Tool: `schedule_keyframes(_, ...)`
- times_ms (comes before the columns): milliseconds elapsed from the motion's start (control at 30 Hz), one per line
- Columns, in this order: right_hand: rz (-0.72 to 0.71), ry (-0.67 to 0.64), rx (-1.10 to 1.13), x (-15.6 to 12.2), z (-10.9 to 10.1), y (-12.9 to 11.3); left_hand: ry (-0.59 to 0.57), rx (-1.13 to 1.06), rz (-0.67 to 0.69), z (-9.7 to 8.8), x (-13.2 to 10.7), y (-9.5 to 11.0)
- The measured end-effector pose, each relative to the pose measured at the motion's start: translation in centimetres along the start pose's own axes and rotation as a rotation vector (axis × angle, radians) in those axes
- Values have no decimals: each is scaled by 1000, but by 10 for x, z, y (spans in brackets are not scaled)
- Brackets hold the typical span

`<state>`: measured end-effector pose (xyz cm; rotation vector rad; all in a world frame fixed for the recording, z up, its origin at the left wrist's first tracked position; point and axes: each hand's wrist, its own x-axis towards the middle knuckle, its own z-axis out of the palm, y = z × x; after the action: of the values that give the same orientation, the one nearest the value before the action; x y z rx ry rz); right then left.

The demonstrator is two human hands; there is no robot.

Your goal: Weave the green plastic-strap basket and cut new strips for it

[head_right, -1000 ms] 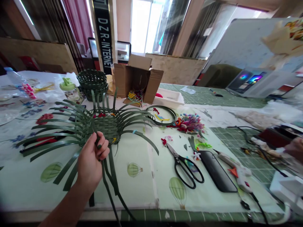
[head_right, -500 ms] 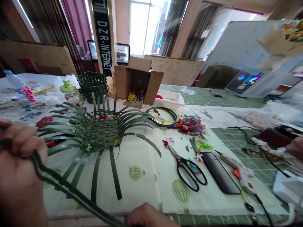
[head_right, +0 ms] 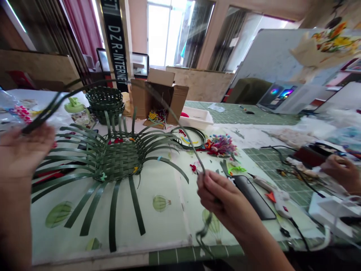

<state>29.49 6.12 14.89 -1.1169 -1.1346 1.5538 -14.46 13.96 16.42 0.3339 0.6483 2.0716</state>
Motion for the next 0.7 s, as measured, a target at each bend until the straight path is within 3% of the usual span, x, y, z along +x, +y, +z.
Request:
schedule_keyframes(100, -59, -59, 95, 40, 34, -10, -292, -67, -105, 36, -31, -36)
schedule_keyframes(167, -100, -87, 202, 61, 54, -12, -397, -30, -154, 47, -44, -54)
schedule_keyframes(300, -150, -169, 328, 88, 84, -13, -533, 253, -328, 47, -67, -82)
schedule_keyframes(433, -73, -303, 219, 95, 100, -4, -633, 529, -470, 41, -91, -104)
schedule_keyframes(567, 12, -445, -12, 88, 106, 13, -681, 717, -330, 37, -103, -106)
schedule_keyframes(633, 58, -486, -45, 83, 108, 21, -667, 860, -207, 36, -105, -100)
schedule_keyframes(700, 101, -486, -9, 80, 109, 26, -674, 956, -174, 36, -107, -95)
